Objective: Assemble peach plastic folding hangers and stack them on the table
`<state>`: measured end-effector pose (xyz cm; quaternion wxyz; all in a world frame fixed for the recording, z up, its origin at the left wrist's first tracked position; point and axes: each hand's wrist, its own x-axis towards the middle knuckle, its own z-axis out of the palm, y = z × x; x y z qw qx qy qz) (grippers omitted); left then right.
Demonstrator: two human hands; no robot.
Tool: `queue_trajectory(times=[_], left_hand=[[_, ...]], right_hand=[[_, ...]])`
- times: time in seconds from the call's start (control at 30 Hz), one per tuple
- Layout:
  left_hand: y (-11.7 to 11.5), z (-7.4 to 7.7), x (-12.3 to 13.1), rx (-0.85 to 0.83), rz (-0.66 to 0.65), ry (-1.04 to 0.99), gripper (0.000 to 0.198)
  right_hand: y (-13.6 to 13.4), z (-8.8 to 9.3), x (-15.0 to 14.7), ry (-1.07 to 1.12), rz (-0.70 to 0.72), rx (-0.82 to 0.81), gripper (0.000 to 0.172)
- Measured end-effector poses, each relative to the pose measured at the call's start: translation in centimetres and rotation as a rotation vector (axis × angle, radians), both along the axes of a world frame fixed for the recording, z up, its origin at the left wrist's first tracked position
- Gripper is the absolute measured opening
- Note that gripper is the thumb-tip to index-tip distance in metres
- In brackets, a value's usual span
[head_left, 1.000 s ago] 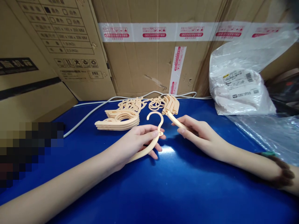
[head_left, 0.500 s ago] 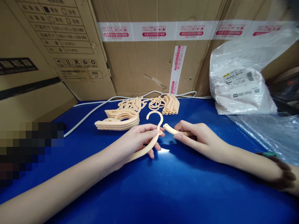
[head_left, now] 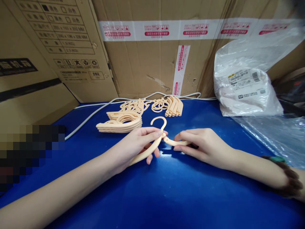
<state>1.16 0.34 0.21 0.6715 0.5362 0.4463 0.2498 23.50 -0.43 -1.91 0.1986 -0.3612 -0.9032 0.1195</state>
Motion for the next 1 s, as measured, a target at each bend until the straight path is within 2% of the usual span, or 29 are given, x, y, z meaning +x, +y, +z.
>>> queue_trajectory(times=[0.37, 0.73, 1.0], left_hand=[[0.08, 0.31, -0.1, -0.06, 0.003, -0.015, 0.034], [0.19, -0.06, -0.24, -0.074, -0.07, -0.014, 0.029], [0.07, -0.16, -0.3, -0.07, -0.068, -0.055, 0.019]], right_hand=[[-0.08, -0.14, 0.07, -0.069, -0.024, 0.242, 0.024], [0.0, -0.26, 0.05, -0.133, -0.041, 0.325, 0.028], [-0.22, -0.14, 0.14, -0.123, -0.009, 0.386, 0.03]])
